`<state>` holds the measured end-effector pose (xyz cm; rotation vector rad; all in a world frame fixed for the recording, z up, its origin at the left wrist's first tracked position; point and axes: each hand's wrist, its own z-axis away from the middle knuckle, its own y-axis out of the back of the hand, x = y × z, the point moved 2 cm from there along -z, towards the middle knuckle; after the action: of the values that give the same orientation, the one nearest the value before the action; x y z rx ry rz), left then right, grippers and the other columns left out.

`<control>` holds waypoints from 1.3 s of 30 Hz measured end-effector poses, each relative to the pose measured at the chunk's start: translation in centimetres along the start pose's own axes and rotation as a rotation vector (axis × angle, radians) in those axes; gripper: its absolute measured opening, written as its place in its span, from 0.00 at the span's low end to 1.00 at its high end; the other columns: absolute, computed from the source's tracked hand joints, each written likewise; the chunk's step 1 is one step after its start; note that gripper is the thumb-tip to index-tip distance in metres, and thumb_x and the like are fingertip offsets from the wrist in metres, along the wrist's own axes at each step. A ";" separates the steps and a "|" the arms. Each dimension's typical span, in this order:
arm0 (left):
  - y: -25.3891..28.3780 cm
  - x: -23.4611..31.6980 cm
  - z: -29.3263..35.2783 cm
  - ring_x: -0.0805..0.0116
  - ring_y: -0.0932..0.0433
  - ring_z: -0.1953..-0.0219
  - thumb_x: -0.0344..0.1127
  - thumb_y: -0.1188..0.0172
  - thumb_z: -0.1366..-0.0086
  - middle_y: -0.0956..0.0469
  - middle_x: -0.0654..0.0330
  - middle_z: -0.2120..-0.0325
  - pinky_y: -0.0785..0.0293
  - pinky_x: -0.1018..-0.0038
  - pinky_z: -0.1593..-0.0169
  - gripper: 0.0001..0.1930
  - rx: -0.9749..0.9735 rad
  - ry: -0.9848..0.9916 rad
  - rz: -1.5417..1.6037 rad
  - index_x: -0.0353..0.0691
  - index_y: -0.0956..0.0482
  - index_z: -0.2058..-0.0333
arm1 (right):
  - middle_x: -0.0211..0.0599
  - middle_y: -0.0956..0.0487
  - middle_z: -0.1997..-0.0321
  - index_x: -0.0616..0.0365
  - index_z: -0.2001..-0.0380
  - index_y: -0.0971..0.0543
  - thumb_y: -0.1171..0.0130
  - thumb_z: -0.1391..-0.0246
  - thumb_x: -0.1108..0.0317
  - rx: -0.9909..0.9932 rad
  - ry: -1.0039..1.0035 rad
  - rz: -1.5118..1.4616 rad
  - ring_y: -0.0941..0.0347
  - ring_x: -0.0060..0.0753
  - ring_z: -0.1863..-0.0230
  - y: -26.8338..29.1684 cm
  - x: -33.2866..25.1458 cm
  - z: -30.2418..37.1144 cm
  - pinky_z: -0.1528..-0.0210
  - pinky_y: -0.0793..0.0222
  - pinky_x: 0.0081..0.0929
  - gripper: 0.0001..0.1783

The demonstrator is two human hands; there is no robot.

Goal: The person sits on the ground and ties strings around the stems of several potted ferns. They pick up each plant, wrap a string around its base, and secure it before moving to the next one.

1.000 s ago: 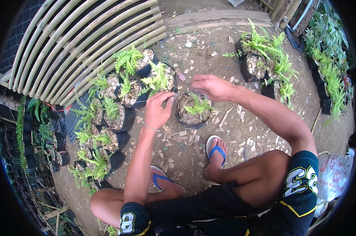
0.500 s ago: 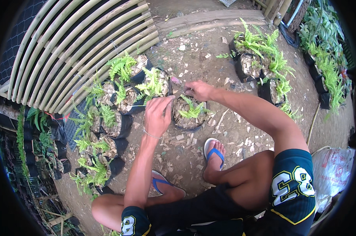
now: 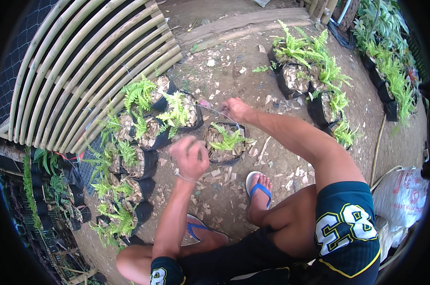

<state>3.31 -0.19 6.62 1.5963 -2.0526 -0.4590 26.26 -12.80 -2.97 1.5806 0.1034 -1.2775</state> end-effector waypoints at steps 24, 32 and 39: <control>-14.1 -5.8 3.6 0.47 0.18 0.56 0.21 0.39 0.51 0.14 0.53 0.60 0.22 0.60 0.49 0.18 -0.691 0.467 0.243 0.43 0.11 0.61 | 0.52 0.14 0.58 0.57 0.64 0.14 0.40 0.52 0.67 -0.032 -0.036 0.124 0.18 0.57 0.52 -2.3 0.7 -1.2 0.44 0.24 0.46 0.12; -13.9 -5.3 4.1 0.45 0.18 0.56 0.21 0.38 0.50 0.15 0.49 0.59 0.23 0.59 0.50 0.18 -0.679 0.471 0.291 0.41 0.14 0.58 | 0.51 0.14 0.63 0.58 0.65 0.13 0.36 0.53 0.66 0.002 -0.204 -0.004 0.17 0.51 0.58 -2.7 1.6 -1.5 0.52 0.22 0.43 0.11; -13.8 -5.6 4.9 0.47 0.19 0.62 0.33 0.32 0.38 0.15 0.50 0.65 0.23 0.59 0.56 0.09 -0.579 0.382 0.308 0.38 0.14 0.59 | 0.50 0.14 0.65 0.60 0.65 0.12 0.30 0.53 0.63 0.028 -0.446 -0.120 0.16 0.43 0.61 -3.6 2.8 -1.8 0.56 0.22 0.39 0.14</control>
<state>12.58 1.47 -5.90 0.9240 -1.6340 -0.5250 26.42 -11.31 -7.65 1.2925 -0.1031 -1.7021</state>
